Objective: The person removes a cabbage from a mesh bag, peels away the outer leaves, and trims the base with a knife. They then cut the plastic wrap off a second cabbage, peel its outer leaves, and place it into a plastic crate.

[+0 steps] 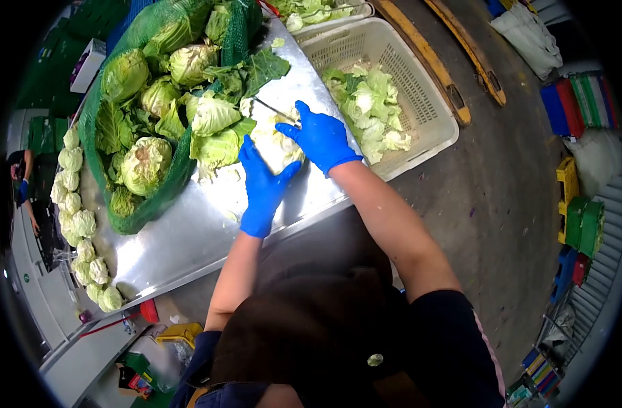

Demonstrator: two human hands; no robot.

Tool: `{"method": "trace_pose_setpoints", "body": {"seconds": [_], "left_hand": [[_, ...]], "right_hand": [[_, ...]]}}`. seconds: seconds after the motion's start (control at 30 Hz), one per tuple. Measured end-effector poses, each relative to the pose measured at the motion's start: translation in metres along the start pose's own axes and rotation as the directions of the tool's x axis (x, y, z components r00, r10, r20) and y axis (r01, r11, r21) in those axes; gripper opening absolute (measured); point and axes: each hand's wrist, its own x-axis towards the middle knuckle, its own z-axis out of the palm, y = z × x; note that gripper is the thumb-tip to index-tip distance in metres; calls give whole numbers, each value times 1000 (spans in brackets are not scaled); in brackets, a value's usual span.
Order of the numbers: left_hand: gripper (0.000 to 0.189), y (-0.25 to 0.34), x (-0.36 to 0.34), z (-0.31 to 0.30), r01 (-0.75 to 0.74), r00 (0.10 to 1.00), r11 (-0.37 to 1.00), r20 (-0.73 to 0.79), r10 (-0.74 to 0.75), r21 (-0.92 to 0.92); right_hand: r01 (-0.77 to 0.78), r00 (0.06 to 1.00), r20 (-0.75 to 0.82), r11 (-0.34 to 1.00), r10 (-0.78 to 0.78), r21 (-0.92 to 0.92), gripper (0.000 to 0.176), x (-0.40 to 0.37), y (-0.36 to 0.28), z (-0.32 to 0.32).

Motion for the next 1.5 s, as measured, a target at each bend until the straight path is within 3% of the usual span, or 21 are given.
{"method": "trace_pose_setpoints", "body": {"seconds": [0.03,0.13,0.23,0.33,0.37,0.43,0.53,0.57,0.6,0.63,0.73,0.77,0.8,0.87,1.3,1.37,1.47,1.5], "left_hand": [[110,-7,-2,-8,-24,999,997,38,27,-75],[112,-34,-15,-20,-198,972,973,101,210,-116],[112,-40,-28,-29,-104,978,959,149,147,-263],[112,-47,-37,-35,29,982,846,171,74,-532],[110,-43,-35,-37,22,979,833,180,93,-554],[103,-40,-33,-36,-49,981,891,148,129,-452],[92,-35,-23,-22,-47,995,930,69,77,-364],[91,-32,-19,-19,-7,997,931,69,35,-366],[90,-32,-15,-16,31,998,929,70,-5,-369],[90,-35,-11,-13,-4,999,945,49,21,-327],[93,-37,-6,-6,-33,997,942,51,53,-335],[94,-36,-4,-5,-25,998,949,47,42,-313],[96,-34,-3,-4,-14,998,956,47,29,-292],[98,-30,-2,-3,10,999,969,44,1,-248],[94,-18,4,-2,-26,995,994,90,36,-105],[94,-13,5,-1,-17,995,991,94,30,-134],[94,-2,-6,-2,-55,992,995,107,63,-79],[95,2,-9,-1,-77,991,996,110,81,-39]], "right_hand": [[-34,999,38,999,33,35,59,4,1,-4],[18,990,-137,999,-13,36,40,26,40,20],[-170,973,-134,976,188,135,40,42,79,19],[-301,940,-121,941,320,151,46,35,108,-3],[-292,929,-250,956,274,-38,52,26,93,-11],[-230,969,-104,972,225,-42,53,2,45,-36],[119,990,-98,983,-105,143,49,-39,17,-31],[163,986,19,980,-166,113,44,-49,17,-31],[208,966,136,974,-219,86,39,-58,18,-33],[244,942,225,969,-247,41,23,-64,16,-42],[533,838,190,841,-511,-90,16,-82,20,-56],[530,837,212,843,-504,-88,22,-85,22,-58],[494,859,194,867,-474,-65,11,-85,21,-61],[419,897,161,908,-412,-16,36,-85,13,-67],[391,914,127,921,-386,-9,34,-86,17,-73],[344,933,130,938,-336,-45,33,-83,18,-72],[156,975,-148,985,-165,-69,13,-72,35,-65],[-9,993,-118,993,22,115,18,-58,41,-69]]}}
